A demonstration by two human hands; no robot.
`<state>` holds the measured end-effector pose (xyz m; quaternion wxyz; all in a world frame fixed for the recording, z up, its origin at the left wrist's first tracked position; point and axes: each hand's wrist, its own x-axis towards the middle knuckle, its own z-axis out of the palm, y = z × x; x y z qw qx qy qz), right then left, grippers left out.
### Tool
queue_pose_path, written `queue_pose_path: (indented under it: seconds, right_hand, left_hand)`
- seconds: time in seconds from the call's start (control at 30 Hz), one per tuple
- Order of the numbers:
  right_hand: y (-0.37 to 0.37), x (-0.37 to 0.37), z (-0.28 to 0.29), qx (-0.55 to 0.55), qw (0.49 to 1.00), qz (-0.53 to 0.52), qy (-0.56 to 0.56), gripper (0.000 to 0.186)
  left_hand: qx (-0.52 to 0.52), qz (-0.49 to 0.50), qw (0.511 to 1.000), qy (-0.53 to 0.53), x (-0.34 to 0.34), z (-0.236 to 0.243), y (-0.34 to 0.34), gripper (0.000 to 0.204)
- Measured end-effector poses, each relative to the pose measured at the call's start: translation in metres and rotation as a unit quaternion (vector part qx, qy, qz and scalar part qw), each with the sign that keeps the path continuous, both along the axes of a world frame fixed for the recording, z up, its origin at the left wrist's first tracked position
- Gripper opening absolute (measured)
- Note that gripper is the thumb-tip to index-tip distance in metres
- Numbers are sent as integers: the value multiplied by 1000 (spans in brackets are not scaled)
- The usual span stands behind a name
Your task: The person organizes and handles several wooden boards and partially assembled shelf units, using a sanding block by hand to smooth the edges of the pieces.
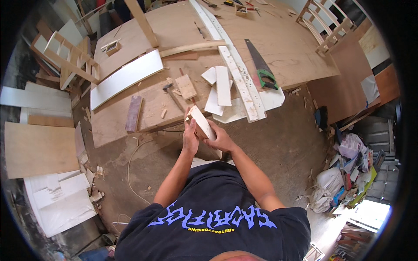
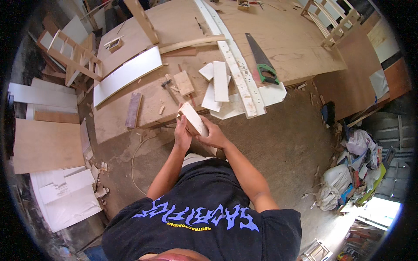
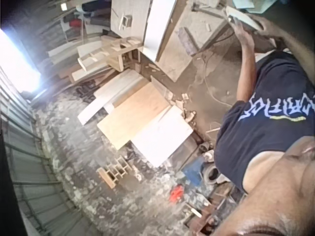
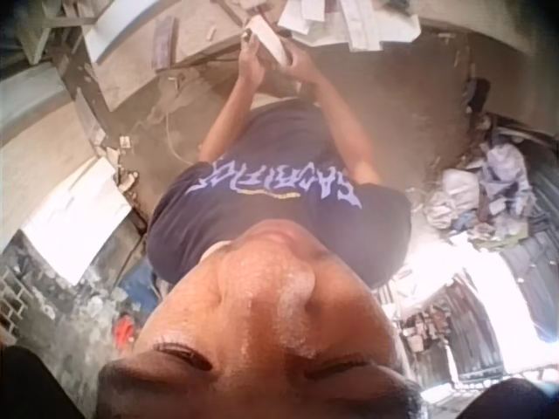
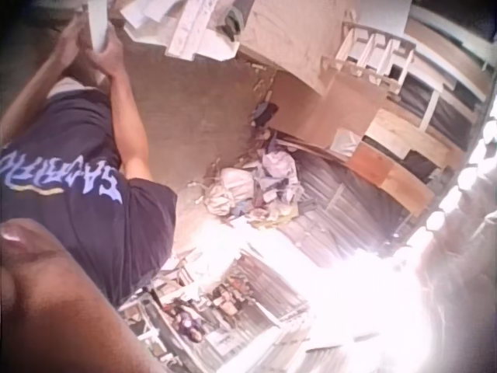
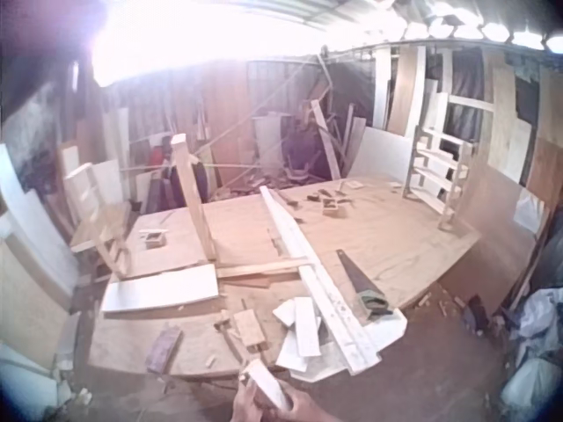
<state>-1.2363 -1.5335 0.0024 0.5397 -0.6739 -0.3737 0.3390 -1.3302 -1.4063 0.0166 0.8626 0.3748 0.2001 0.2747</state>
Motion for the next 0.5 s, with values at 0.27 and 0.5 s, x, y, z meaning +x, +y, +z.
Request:
queue_pose_path:
  seconds: [0.27, 0.5]
  right_hand:
    - [-82, 47, 6, -15, 999, 36, 17, 91]
    - [-113, 59, -6, -7, 999, 42, 33, 79]
  left_hand:
    - [129, 97, 987, 19, 50, -5, -82, 43]
    - [80, 149, 984, 48, 50, 12, -97, 41]
